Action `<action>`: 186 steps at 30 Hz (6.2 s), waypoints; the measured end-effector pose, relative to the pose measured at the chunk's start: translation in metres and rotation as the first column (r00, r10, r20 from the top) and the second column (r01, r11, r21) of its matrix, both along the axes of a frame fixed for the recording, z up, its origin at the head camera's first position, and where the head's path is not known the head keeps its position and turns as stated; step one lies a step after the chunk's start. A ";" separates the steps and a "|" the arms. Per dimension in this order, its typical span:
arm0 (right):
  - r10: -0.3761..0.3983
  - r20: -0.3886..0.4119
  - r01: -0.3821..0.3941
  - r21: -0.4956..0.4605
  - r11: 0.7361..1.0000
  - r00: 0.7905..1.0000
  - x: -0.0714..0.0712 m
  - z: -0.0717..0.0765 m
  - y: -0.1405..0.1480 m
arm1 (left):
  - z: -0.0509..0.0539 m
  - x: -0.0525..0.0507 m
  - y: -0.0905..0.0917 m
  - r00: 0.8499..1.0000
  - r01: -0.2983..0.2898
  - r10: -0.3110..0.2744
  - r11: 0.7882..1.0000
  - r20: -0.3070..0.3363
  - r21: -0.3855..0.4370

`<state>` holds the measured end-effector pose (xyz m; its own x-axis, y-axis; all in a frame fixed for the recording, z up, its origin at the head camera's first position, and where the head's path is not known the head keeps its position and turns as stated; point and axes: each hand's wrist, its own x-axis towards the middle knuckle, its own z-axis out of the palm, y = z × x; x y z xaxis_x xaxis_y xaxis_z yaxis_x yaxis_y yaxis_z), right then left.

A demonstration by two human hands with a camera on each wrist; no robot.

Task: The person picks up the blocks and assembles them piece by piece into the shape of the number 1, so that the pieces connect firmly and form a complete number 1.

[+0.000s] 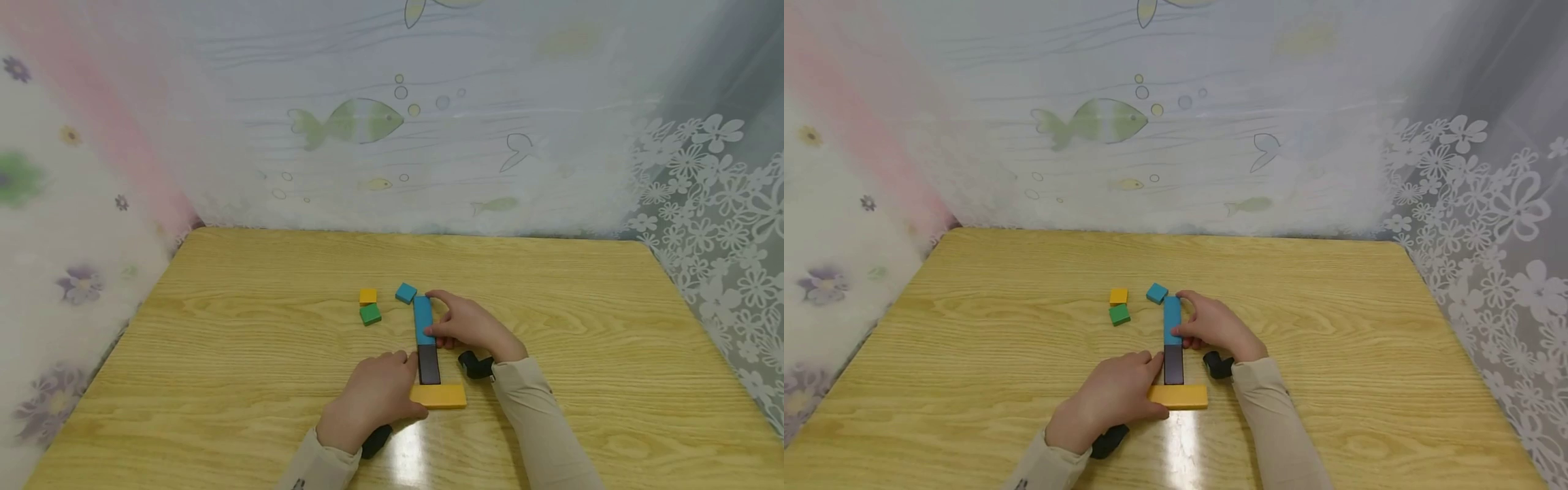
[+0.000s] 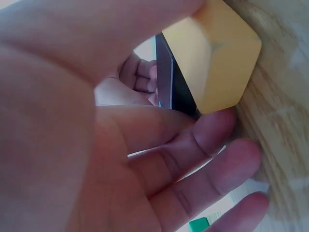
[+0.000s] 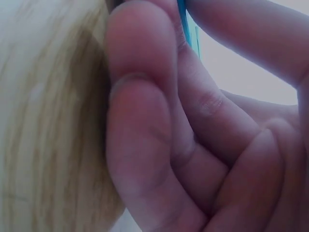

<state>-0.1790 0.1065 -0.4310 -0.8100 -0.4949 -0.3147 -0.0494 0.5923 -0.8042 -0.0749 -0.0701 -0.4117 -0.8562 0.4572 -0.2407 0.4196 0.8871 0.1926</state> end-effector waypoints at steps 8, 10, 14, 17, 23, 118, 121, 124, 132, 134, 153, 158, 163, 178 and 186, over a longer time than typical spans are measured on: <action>0.008 0.007 -0.008 -0.004 1.000 1.000 -0.001 0.001 0.000 | 0.000 0.002 0.002 1.000 -0.001 0.000 0.999 -0.022 -0.038; 0.008 0.012 -0.008 -0.007 1.000 1.000 -0.001 0.001 0.000 | 0.000 0.003 0.003 1.000 -0.003 0.001 0.999 -0.028 -0.051; 0.011 0.010 -0.011 -0.006 1.000 1.000 -0.002 0.000 0.000 | 0.000 0.004 0.004 0.999 -0.010 0.008 0.998 -0.032 -0.069; 0.010 0.011 -0.010 0.001 1.000 1.000 -0.002 -0.001 0.000 | 0.001 0.005 0.005 0.999 -0.012 0.010 0.997 -0.034 -0.071; 0.009 0.019 -0.009 0.008 1.000 1.000 -0.002 -0.002 0.000 | 0.001 0.006 0.005 0.999 -0.009 0.006 0.998 -0.035 -0.069; 0.061 0.076 -0.058 -0.046 0.997 0.995 -0.002 0.001 0.004 | -0.023 0.018 -0.019 0.999 -0.014 0.026 0.973 -0.046 0.229; 0.056 0.069 -0.052 -0.056 0.997 0.996 -0.002 0.000 0.006 | -0.024 0.018 -0.019 0.999 -0.013 0.024 0.974 -0.044 0.224; 0.045 0.060 -0.042 -0.051 0.998 0.997 -0.001 -0.001 0.008 | -0.025 0.017 -0.019 0.999 -0.003 0.010 0.976 -0.033 0.217; -0.048 -0.188 0.059 0.056 0.997 0.981 -0.005 0.001 0.009 | -0.024 0.015 -0.021 0.999 0.008 0.000 0.975 -0.033 0.223; -0.079 -0.240 0.099 0.070 0.993 0.967 -0.005 0.002 0.008 | -0.024 0.014 -0.021 0.999 0.009 -0.001 0.975 -0.035 0.221; -0.008 -0.330 0.015 0.020 1.000 0.944 -0.031 0.000 -0.013 | -0.025 0.012 -0.022 1.000 -0.021 0.024 0.972 -0.008 0.235; 0.061 -0.321 -0.043 0.062 0.997 0.945 -0.041 0.001 -0.020 | -0.025 0.013 -0.020 1.000 -0.013 0.016 0.969 -0.009 0.248; 0.119 -0.305 -0.091 0.106 0.990 0.945 -0.046 0.003 -0.025 | -0.027 0.013 -0.020 1.000 0.001 0.003 0.966 -0.014 0.257; 0.204 -0.341 -0.141 0.198 0.970 0.918 -0.051 0.004 -0.038 | -0.028 0.013 -0.022 0.999 0.010 0.000 0.960 -0.037 0.280; 0.161 -0.373 -0.093 0.193 0.977 0.914 -0.046 0.003 -0.039 | -0.024 0.014 -0.021 1.000 -0.010 0.015 0.960 -0.016 0.281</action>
